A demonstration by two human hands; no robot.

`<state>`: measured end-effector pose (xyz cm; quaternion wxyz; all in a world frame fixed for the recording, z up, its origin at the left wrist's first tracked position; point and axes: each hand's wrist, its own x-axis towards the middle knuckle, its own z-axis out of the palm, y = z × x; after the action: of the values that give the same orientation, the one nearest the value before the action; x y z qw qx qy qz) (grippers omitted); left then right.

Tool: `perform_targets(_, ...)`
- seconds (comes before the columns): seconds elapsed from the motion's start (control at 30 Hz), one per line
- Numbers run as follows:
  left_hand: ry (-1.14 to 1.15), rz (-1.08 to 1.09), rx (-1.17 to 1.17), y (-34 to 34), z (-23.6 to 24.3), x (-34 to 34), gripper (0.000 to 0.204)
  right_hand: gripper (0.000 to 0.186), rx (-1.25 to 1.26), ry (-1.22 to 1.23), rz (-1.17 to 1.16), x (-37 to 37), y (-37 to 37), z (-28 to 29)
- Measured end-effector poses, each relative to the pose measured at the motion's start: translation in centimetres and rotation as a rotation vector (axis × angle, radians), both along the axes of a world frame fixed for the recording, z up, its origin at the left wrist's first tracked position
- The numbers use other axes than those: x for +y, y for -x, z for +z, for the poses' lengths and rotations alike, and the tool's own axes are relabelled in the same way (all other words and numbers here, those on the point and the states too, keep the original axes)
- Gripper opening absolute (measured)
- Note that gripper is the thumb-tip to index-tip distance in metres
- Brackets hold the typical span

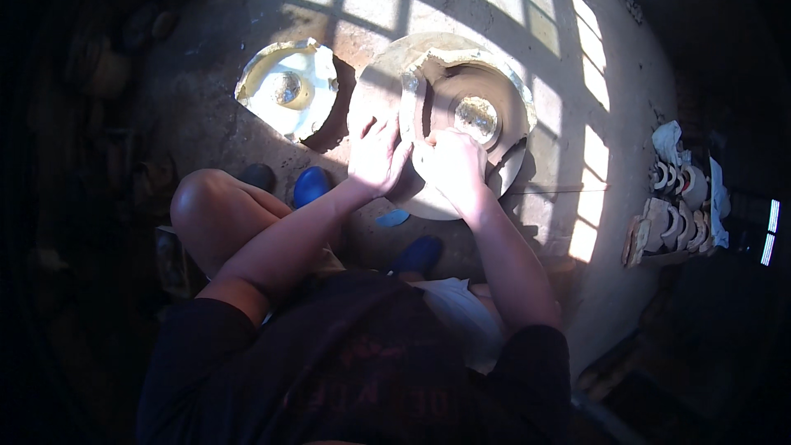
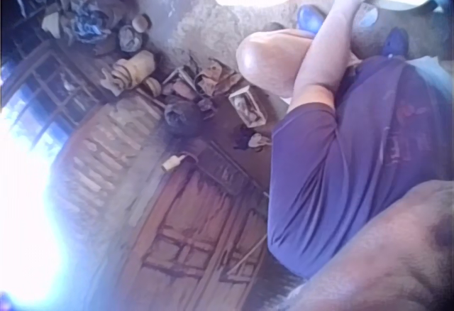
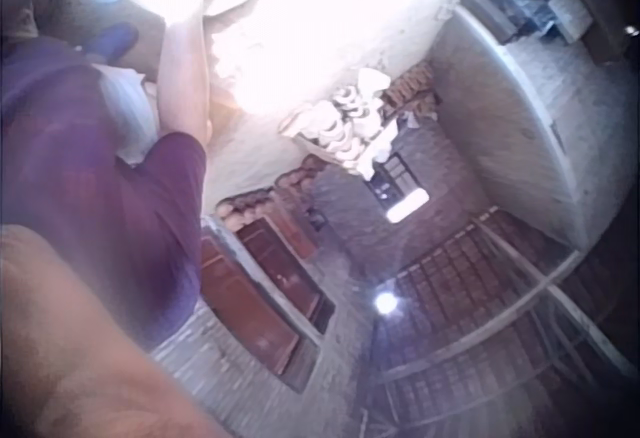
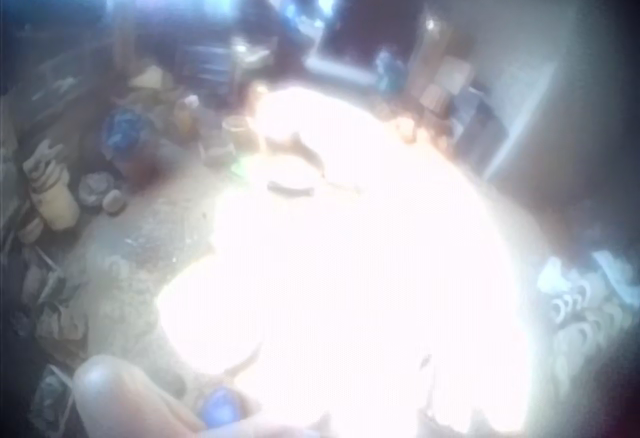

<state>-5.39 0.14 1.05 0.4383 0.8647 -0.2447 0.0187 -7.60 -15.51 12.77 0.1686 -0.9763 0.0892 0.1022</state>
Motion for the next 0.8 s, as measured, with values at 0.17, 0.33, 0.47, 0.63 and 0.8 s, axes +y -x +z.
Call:
perform_targets(0.17, -0.035, -0.072, -0.062, -2.8, 0.2, 0.7, 0.064, 0.047, 0.036, 0.009, 0.007, -0.8, 1.3, -0.2)
perform_targets(0.33, -0.053, -0.147, -0.056, -5.8, -0.4, 1.0, 0.065, 0.044, -0.031, 0.016, 0.105, -1.7, 2.8, 0.0)
perform_targets(0.47, -0.094, -0.163, -0.105, -7.3, -0.4, 0.9, 0.059, 0.031, -0.160, -0.004, 0.211, -3.9, 5.0, -1.3)
perform_targets(0.63, -0.119, -0.196, -0.129, -8.4, -0.4, 0.9, 0.054, 0.024, -0.168, -0.144, 0.170, -3.6, 5.4, -1.0)
perform_targets(0.8, -0.133, -0.201, -0.076, -9.0, -0.3, 0.7, 0.059, 0.021, -0.279, -0.164, 0.173, -3.7, 5.8, -1.9)
